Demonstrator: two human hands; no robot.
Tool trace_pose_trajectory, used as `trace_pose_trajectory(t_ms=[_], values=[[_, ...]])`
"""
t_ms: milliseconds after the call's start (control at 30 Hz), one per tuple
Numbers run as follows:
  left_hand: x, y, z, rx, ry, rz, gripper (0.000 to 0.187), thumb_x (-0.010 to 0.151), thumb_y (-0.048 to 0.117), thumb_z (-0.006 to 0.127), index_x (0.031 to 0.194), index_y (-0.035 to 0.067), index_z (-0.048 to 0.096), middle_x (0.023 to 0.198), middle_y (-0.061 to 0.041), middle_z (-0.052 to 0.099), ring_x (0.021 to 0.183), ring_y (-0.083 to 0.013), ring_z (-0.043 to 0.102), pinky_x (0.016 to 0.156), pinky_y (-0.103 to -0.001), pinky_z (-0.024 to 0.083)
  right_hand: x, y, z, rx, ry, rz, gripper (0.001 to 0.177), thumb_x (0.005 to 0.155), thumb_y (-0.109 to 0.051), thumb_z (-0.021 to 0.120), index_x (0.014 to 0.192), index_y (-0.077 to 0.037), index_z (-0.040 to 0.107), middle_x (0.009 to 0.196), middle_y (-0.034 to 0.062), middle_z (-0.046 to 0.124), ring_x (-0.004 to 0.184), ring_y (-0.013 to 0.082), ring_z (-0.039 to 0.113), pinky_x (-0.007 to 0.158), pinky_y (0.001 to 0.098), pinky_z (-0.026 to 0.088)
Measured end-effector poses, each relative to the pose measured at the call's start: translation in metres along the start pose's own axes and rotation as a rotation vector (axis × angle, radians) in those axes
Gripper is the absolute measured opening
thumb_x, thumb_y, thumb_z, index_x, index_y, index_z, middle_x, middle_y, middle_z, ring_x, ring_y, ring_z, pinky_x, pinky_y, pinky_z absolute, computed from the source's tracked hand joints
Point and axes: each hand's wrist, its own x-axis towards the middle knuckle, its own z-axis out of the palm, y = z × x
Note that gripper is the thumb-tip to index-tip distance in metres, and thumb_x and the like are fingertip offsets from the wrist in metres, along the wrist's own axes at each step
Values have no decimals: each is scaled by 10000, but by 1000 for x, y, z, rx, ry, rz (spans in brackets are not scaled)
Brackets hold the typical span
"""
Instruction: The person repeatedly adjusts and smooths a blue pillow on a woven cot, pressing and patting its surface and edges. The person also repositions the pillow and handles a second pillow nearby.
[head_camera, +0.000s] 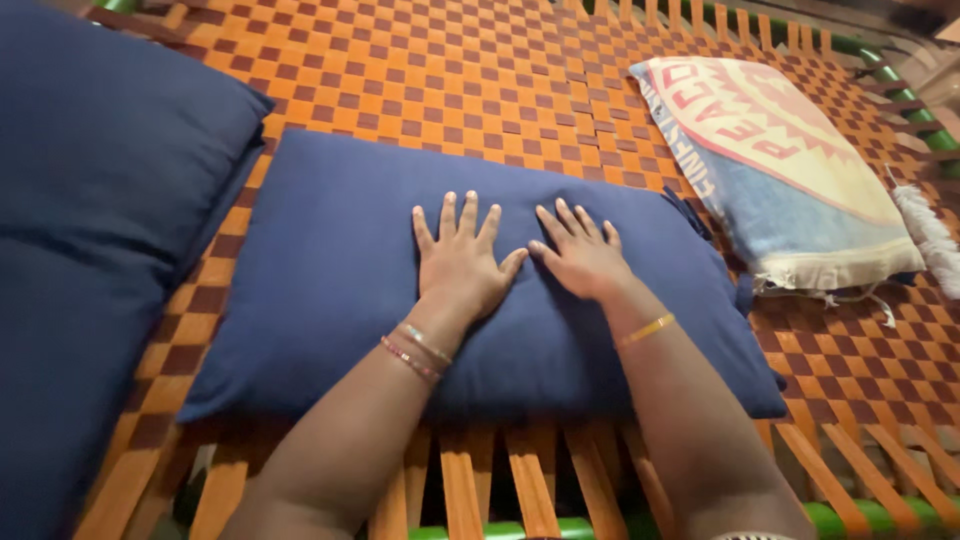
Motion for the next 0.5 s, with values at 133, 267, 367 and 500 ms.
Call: trace_pose_trajectory(t_ms=[133, 267, 367, 500], values=[[-1, 0, 0, -10, -20, -10, 768, 929, 650, 449, 1547, 201, 371, 1655, -108, 231, 1543, -309, 102, 1185, -649, -39, 69, 1, 3, 1, -130, 85, 757, 963, -666, 369, 1624, -346, 187, 1714, 11, 87, 1574, 283, 87, 1227, 603, 48], [1, 0, -1, -8, -52, -20, 763, 925, 639, 448, 1544, 201, 365, 1651, -103, 224, 1536, -305, 91, 1172, -663, -55, 118, 6, 7, 76, -190, 144, 721, 965, -667, 351, 1608, -366, 223, 1714, -10, 124, 1579, 278, 98, 1228, 618, 52], [2, 0, -2, -7, -70, -30, 751, 925, 630, 437, 1539, 204, 366, 1649, -92, 225, 1540, -299, 90, 1169, -673, -60, 128, 4, 7, 54, -139, 162, 670, 985, -647, 347, 1596, -379, 294, 1714, 3, 195, 1583, 275, 162, 1241, 629, 83], [-1, -1, -2, -1, -12, -10, 728, 936, 598, 430, 1529, 178, 393, 1642, -107, 247, 1533, -313, 112, 1159, -681, -55, 100, -1, 13, -29, 15, 24, 608, 1009, -576, 367, 1586, -388, 328, 1704, 25, 239, 1564, 283, 211, 1232, 637, 116]])
